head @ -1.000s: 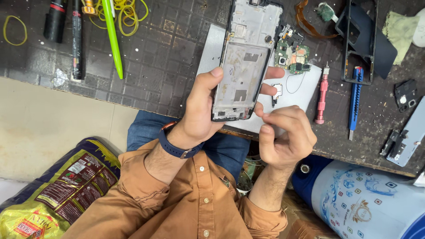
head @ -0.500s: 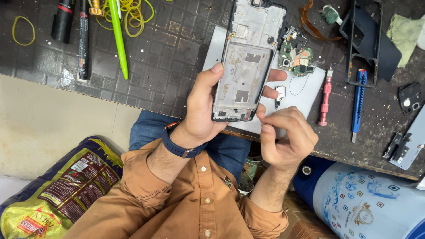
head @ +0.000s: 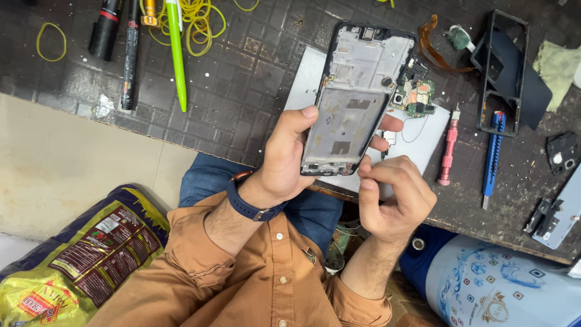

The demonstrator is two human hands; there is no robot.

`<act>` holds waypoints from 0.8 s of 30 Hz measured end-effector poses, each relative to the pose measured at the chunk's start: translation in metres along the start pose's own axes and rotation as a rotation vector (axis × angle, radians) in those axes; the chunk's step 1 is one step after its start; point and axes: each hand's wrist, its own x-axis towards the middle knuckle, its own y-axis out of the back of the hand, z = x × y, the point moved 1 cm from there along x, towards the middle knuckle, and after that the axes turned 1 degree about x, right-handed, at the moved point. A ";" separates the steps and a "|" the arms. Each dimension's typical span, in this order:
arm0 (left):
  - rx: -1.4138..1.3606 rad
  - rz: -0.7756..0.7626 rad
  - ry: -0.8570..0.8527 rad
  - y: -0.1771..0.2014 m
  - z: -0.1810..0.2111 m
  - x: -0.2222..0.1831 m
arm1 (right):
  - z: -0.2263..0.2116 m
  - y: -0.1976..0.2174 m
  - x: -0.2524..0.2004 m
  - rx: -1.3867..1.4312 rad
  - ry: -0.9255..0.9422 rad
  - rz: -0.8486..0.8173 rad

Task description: The person disassembles a smartphone by removing the motherboard and detaching ribbon cables. They then use a utility knife and tweezers to scrape and clean the interior frame of the device.

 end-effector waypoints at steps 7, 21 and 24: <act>0.086 -0.004 0.044 -0.001 0.000 -0.002 | 0.004 0.003 0.000 -0.008 0.023 -0.011; 0.336 -0.010 -0.030 0.000 -0.004 -0.003 | -0.014 -0.017 0.019 0.241 -0.144 0.371; 0.452 -0.032 -0.075 -0.001 -0.003 -0.002 | -0.016 -0.020 0.035 0.208 -0.134 0.416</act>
